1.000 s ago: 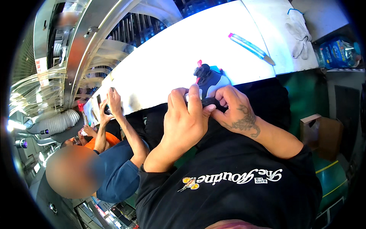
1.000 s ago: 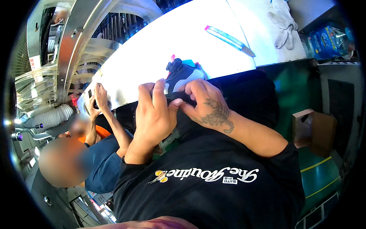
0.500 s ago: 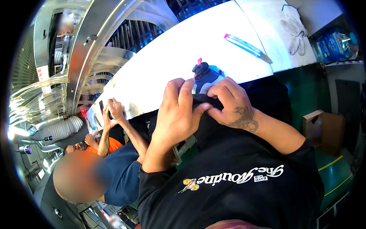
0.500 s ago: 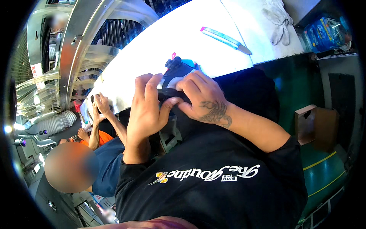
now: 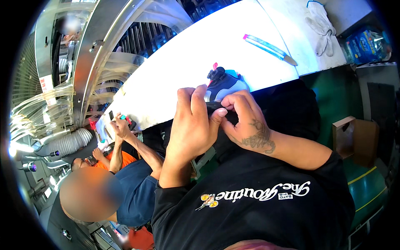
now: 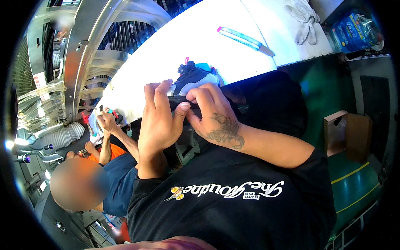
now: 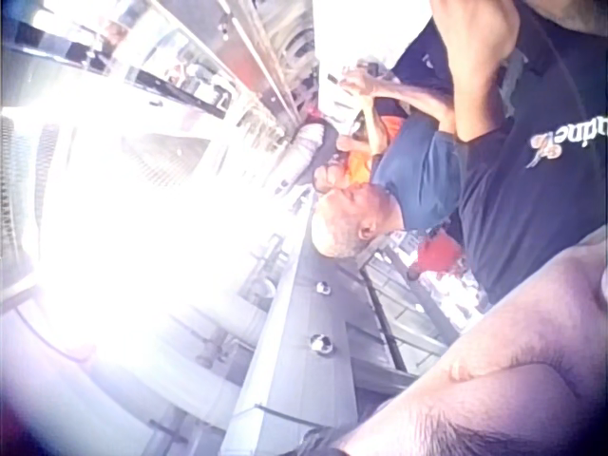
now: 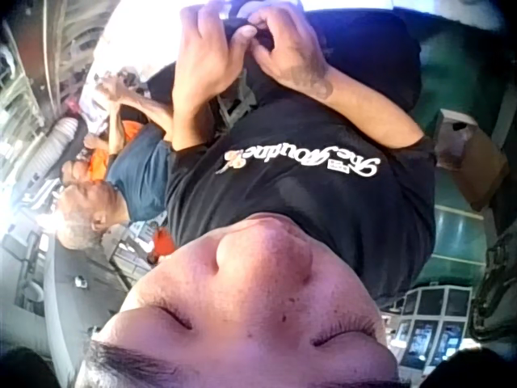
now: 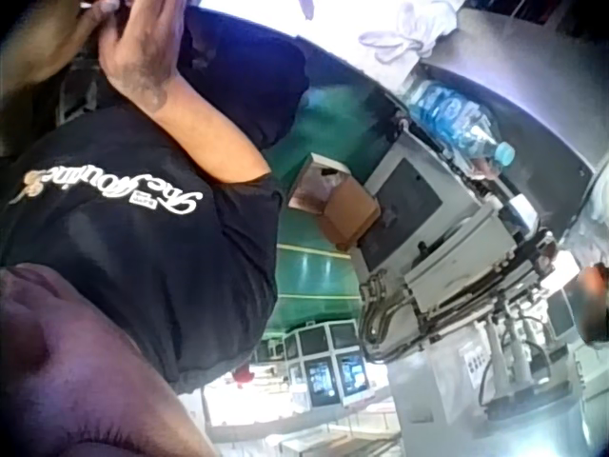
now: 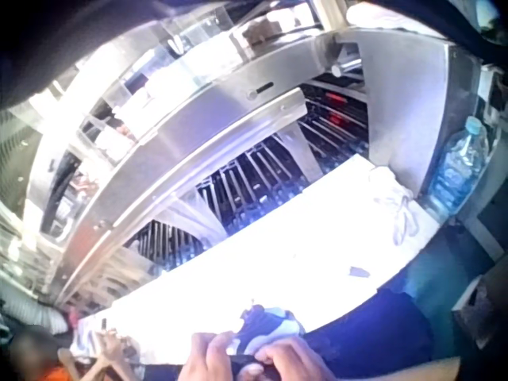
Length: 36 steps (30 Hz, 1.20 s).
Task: The person assembles a sneaker by inserting a white insole into the shoe and securing the laces. They then use a blue marker to apply a substance to the shoe's surface. The person repeats this process with a second sneaker, handling each shoe individually.
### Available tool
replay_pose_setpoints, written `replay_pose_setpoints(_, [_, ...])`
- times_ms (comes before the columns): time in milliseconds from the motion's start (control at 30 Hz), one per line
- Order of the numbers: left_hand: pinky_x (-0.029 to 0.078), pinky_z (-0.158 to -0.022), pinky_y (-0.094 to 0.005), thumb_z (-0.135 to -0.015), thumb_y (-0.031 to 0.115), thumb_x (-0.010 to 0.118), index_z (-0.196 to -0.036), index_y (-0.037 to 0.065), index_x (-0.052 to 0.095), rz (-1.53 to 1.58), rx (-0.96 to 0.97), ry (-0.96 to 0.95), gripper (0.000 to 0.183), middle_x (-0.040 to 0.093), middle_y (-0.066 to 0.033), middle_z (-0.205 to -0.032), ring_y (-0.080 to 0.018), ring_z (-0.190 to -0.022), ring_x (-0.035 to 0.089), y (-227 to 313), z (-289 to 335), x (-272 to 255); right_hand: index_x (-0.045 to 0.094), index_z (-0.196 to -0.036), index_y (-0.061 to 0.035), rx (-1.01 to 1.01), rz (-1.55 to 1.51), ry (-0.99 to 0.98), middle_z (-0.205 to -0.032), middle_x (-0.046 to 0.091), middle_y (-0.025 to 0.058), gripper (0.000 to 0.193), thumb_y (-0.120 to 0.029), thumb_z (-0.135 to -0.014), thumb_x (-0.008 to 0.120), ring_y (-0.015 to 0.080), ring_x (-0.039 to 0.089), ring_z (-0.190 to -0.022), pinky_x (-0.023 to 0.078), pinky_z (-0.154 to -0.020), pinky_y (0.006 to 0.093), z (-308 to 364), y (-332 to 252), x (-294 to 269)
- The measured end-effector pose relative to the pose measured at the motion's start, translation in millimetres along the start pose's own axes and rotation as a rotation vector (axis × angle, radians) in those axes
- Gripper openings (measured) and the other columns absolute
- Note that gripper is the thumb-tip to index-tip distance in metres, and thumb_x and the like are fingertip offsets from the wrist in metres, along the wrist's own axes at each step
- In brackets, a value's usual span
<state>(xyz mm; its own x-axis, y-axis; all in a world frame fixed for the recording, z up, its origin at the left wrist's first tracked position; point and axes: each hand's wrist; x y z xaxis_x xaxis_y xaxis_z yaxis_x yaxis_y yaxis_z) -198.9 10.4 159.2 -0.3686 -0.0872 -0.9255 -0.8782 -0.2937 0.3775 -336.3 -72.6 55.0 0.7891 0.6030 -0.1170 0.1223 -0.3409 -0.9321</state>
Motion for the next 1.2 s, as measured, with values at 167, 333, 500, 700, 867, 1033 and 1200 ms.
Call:
replay_pose_setpoints(167, [0.057, -0.090, -0.0487, -0.095, 0.019, 0.083, -0.144, -0.007, 0.054, 0.052, 0.066, 0.010, 0.063, 0.054, -0.0275, -0.127, -0.0437, -0.106, 0.063, 0, -2, 0, 0.058, -0.104, -0.0052, -0.014, -0.054, -0.077, -0.099, 0.060, 0.0118, 0.033, -0.003, -0.084, 0.084, 0.0336, 0.063, -0.091, 0.053, -0.076, 0.0429, -8, 9, -5])
replay_pose_setpoints(333, [0.057, -0.085, -0.0454, -0.084, 0.017, 0.093, -0.137, -0.003, 0.061, 0.168, 0.176, 0.057, 0.066, 0.058, -0.0230, -0.126, -0.0387, -0.100, 0.064, -21, -6, 7, 0.056, -0.097, -0.0078, -0.175, -0.004, -0.151, -0.092, 0.060, 0.0088, 0.034, -0.007, -0.080, 0.086, 0.0324, 0.063, -0.085, 0.052, -0.074, 0.0434, -22, 20, -15])
replay_pose_setpoints(500, [0.058, -0.079, -0.0449, -0.080, 0.025, 0.097, -0.132, 0.000, 0.066, 0.053, 0.196, 0.145, 0.066, 0.063, -0.0180, -0.122, -0.0368, -0.096, 0.067, -29, -8, 17, 0.058, -0.096, -0.0088, -0.103, -0.060, -0.343, -0.090, 0.062, 0.0064, 0.034, -0.016, -0.086, 0.090, 0.0260, 0.065, -0.077, 0.053, -0.070, 0.0395, -40, 27, -29])
replay_pose_setpoints(700, [0.059, -0.085, -0.0483, -0.089, 0.029, 0.090, -0.128, 0.001, 0.065, 0.006, 0.155, 0.220, 0.054, 0.064, -0.0201, -0.121, -0.0414, -0.105, 0.069, -43, -18, 22, 0.062, -0.104, -0.0103, 0.216, -0.020, -0.411, -0.092, 0.063, 0.0042, 0.050, -0.037, -0.083, 0.098, 0.0177, 0.065, -0.083, 0.055, -0.073, 0.0350, -79, 30, -48])
replay_pose_setpoints(867, [0.055, -0.089, -0.0424, -0.089, 0.014, 0.080, -0.121, -0.002, 0.064, 0.197, -0.005, 0.275, 0.039, 0.059, -0.0173, -0.117, -0.0333, -0.104, 0.064, -43, -5, 35, 0.063, -0.097, -0.0110, 0.082, 0.167, -0.381, -0.097, 0.064, 0.0060, 0.051, -0.043, -0.079, 0.099, 0.0234, 0.064, -0.082, 0.052, -0.073, 0.0388, -59, 38, -31])
replay_pose_setpoints(1033, [0.051, -0.092, -0.0422, -0.088, 0.009, 0.072, -0.114, -0.002, 0.064, 0.191, -0.016, 0.442, 0.029, 0.059, -0.0179, -0.110, -0.0330, -0.102, 0.061, -65, -10, 57, 0.066, -0.102, -0.0121, -0.092, 0.308, -0.220, -0.103, 0.064, 0.0057, 0.045, -0.035, -0.080, 0.097, 0.0249, 0.066, -0.096, 0.053, -0.078, 0.0417, -40, 40, -8])
replay_pose_setpoints(1200, [0.052, -0.089, -0.0469, -0.094, 0.012, 0.069, -0.113, -0.004, 0.062, 0.220, -0.090, 0.457, 0.026, 0.060, -0.0218, -0.105, -0.0382, -0.098, 0.060, -77, -16, 64, 0.067, -0.115, -0.0109, -0.217, 0.414, -0.199, -0.114, 0.062, 0.0081, 0.047, -0.026, -0.081, 0.095, 0.0282, 0.063, -0.108, 0.053, -0.084, 0.0438, -32, 37, -7])
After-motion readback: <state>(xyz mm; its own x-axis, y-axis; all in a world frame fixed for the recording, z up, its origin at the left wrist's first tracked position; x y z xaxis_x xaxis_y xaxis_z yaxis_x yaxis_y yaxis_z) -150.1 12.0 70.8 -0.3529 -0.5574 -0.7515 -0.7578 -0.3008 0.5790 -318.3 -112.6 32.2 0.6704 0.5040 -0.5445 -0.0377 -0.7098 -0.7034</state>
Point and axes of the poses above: each hand's wrist, its own z-axis away from the middle knuckle, its own x-axis out of the palm, y = z × x
